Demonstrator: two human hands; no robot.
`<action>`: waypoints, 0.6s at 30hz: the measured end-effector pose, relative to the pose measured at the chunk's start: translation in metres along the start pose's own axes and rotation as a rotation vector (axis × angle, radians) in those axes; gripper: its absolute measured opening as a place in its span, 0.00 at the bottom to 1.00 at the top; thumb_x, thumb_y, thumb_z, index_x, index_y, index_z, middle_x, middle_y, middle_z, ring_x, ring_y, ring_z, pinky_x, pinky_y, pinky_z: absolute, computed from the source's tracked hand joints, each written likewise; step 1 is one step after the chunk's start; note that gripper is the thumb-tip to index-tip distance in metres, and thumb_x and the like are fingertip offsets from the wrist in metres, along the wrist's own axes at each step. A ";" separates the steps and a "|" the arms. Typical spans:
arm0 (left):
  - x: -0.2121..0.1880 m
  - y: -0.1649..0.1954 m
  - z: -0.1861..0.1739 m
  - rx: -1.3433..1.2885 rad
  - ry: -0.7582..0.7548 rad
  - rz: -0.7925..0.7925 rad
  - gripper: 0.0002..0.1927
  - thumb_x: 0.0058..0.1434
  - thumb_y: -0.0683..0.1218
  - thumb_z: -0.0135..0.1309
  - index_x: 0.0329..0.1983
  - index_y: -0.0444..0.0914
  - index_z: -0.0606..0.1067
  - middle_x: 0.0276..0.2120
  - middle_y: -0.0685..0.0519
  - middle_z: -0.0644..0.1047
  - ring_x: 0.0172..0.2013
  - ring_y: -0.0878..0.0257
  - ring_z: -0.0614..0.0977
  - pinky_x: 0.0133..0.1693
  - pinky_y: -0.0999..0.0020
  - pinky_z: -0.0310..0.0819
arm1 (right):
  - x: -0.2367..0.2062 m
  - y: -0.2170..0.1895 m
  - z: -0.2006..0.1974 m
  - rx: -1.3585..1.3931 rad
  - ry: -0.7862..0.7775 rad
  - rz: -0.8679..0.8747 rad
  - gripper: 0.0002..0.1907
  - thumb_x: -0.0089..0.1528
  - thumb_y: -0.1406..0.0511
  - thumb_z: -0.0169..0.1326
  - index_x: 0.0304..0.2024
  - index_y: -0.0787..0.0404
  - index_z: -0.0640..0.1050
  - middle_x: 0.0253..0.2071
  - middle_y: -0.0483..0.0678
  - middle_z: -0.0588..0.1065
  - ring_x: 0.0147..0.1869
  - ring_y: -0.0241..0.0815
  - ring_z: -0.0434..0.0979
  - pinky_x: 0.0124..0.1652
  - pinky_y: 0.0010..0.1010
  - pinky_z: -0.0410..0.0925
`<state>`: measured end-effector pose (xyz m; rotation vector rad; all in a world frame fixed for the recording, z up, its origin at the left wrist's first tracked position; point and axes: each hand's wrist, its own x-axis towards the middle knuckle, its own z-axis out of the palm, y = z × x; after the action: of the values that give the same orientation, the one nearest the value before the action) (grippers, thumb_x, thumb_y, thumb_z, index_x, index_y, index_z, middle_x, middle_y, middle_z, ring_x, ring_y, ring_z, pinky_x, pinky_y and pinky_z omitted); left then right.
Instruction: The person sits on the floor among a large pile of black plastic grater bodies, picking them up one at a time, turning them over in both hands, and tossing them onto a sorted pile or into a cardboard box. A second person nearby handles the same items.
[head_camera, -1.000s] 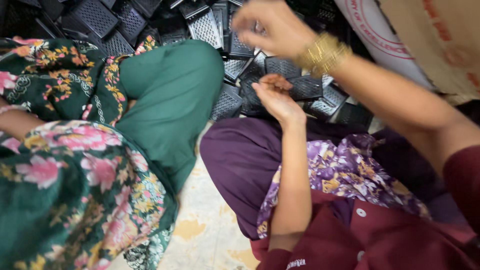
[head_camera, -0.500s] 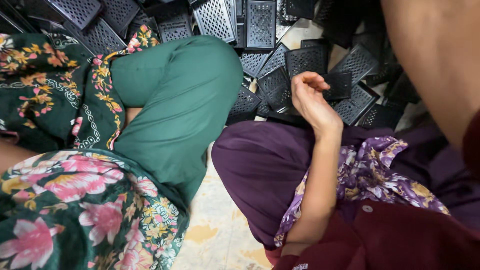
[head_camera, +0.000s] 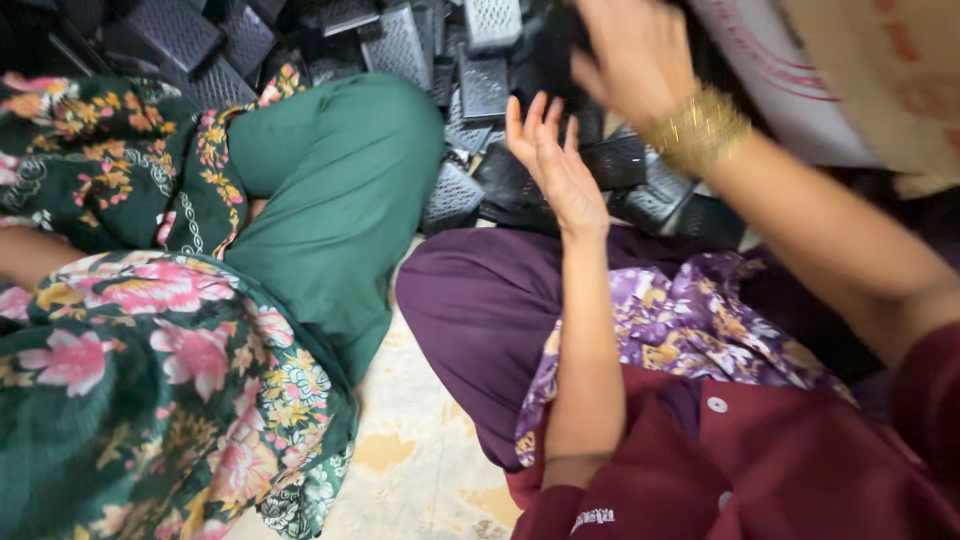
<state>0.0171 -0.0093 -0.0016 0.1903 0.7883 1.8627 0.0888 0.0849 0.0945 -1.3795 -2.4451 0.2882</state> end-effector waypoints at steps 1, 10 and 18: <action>-0.004 -0.001 0.003 0.037 -0.075 -0.026 0.33 0.71 0.54 0.46 0.76 0.46 0.53 0.66 0.51 0.66 0.65 0.58 0.69 0.67 0.60 0.59 | -0.023 0.000 -0.006 0.035 -0.005 0.009 0.27 0.62 0.64 0.62 0.62 0.65 0.72 0.57 0.61 0.74 0.60 0.62 0.75 0.58 0.47 0.70; -0.013 -0.035 -0.007 -0.317 -0.212 -0.552 0.41 0.75 0.68 0.45 0.75 0.31 0.60 0.60 0.42 0.74 0.59 0.51 0.77 0.62 0.55 0.70 | -0.140 0.015 -0.048 1.061 0.012 0.135 0.29 0.66 0.60 0.61 0.68 0.62 0.71 0.68 0.53 0.68 0.73 0.51 0.69 0.71 0.37 0.64; -0.028 -0.016 0.007 -0.062 -0.287 -0.358 0.36 0.73 0.64 0.43 0.77 0.42 0.58 0.60 0.45 0.74 0.56 0.53 0.79 0.59 0.55 0.73 | -0.147 0.047 -0.057 0.578 0.086 -0.149 0.15 0.62 0.63 0.66 0.46 0.64 0.78 0.58 0.55 0.73 0.63 0.50 0.75 0.59 0.39 0.70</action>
<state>0.0450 -0.0270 0.0004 0.2532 0.5260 1.4778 0.2183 -0.0163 0.1063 -0.9330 -2.1329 0.8033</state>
